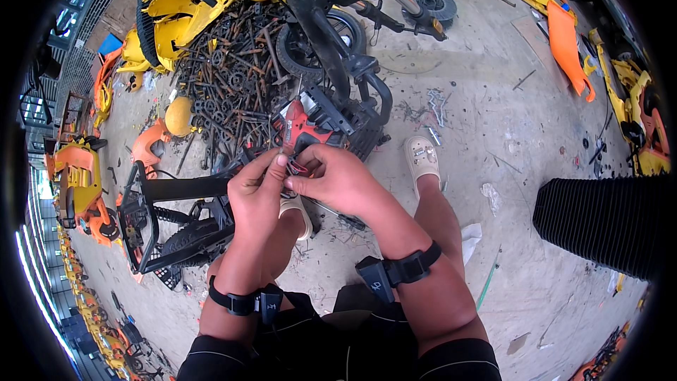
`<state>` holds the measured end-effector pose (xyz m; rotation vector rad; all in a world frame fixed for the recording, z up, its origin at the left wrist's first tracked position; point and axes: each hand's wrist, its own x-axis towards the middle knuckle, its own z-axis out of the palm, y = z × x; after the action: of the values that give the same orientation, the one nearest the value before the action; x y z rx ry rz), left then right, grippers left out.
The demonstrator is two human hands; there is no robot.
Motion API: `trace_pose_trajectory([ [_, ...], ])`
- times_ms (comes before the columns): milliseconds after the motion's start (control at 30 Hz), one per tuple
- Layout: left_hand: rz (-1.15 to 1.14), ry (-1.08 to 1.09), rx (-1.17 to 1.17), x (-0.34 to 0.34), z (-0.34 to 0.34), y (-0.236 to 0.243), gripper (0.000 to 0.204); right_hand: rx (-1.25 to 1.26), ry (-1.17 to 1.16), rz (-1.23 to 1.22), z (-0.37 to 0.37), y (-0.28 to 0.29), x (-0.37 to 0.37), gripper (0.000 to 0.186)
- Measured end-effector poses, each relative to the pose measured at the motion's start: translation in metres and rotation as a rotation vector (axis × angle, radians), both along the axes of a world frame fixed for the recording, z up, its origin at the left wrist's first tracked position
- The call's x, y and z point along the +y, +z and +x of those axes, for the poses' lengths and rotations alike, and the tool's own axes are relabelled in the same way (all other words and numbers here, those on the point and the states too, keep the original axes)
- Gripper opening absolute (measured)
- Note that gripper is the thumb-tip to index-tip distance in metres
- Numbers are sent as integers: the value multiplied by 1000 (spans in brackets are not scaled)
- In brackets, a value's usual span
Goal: The person manipulates a wire harness and uses a pair of pliers to cut or strip wires while sitting on the floor among scattered scooter parts.
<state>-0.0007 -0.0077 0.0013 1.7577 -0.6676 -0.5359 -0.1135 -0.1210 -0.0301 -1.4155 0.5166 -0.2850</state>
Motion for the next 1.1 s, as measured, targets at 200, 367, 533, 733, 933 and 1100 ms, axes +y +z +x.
trace_pose_trajectory([
  [200,-16,6,-13,-1,0,-2,20,50,-21,-51,2,1,1,34],
  [367,-12,-1,-39,-1,0,-5,22,65,-34,-92,3,-1,0,32],
  [533,-22,-6,-30,-2,0,-4,22,88,-39,-120,2,-2,0,30],
  [733,-24,-1,-26,-2,-2,-2,22,101,-46,-123,1,0,-1,27],
  [933,-29,4,-14,-3,-3,-1,23,76,-64,-145,1,-7,0,22],
  [1100,-40,3,1,-3,-4,-2,22,76,-50,-152,0,-8,-1,22],
])
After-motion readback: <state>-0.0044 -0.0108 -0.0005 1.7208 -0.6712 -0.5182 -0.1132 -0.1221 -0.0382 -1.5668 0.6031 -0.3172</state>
